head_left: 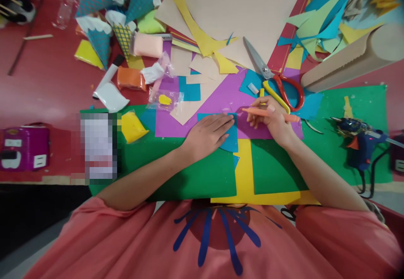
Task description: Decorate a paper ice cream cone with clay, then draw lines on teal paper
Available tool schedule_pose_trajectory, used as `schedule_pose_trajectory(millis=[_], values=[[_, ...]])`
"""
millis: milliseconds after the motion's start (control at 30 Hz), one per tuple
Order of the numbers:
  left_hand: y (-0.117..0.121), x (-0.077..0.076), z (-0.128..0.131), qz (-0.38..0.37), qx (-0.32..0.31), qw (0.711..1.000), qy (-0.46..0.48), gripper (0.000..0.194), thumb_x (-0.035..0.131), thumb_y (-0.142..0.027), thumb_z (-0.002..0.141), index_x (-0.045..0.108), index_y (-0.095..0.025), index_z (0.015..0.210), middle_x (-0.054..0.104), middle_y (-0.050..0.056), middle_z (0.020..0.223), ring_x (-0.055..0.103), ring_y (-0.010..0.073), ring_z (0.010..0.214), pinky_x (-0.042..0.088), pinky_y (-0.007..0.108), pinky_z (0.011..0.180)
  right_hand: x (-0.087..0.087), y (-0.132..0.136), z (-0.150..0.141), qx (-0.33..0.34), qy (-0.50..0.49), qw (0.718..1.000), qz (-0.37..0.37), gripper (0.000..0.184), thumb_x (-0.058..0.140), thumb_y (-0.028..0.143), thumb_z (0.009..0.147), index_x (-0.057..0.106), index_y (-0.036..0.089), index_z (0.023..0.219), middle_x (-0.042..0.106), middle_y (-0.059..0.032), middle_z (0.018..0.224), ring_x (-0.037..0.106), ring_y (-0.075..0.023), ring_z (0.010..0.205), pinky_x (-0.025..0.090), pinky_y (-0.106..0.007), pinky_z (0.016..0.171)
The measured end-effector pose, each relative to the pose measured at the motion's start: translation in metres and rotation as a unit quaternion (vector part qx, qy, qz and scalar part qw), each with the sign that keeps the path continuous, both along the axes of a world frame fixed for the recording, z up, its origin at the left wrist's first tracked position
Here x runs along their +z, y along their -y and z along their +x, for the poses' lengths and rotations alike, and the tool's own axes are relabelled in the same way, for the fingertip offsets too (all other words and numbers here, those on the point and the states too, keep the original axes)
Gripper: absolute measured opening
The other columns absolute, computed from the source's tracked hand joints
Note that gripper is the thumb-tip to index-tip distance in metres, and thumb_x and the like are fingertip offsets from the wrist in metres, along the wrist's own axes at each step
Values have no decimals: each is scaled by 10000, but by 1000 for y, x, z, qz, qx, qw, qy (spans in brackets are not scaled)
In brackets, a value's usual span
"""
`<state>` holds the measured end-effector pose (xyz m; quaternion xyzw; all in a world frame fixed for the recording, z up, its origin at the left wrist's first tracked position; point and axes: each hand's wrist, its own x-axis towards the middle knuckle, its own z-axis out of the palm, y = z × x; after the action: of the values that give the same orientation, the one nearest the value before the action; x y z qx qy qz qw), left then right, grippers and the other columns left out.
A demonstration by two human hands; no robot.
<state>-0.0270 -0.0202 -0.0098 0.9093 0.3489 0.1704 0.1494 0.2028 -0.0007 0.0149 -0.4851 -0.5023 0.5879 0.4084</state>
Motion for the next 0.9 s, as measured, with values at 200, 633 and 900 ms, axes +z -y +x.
schedule_pose_trajectory(millis=[200, 633, 900], values=[[0, -2, -1, 24, 12, 999, -18, 417, 379, -297, 1020, 527, -115, 1366, 607, 139, 1373, 567, 220, 1294, 470, 385, 1083, -5, -1, 8, -37, 46, 997, 47, 532, 475, 733, 844, 653, 236, 921, 652, -5, 717, 606, -140, 596, 517, -298, 603], [-2, -1, -2, -22, 6, 1000, -21, 431, 375, -326, 1020, 505, -114, 1373, 566, 151, 1416, 508, 227, 1356, 429, 390, 1122, 3, 19, 12, 230, -74, 970, 10, 678, 430, 733, 865, 563, 235, 1305, 742, -79, 1030, 728, -210, 892, 579, -332, 767], [-2, -1, -1, -4, 4, 1000, -21, 425, 380, -319, 1020, 511, -104, 1363, 582, 154, 1397, 527, 229, 1337, 452, 384, 1098, 3, 22, 7, 266, -100, 959, -7, 652, 407, 702, 894, 578, 219, 1297, 740, -74, 978, 721, -187, 835, 583, -306, 727]])
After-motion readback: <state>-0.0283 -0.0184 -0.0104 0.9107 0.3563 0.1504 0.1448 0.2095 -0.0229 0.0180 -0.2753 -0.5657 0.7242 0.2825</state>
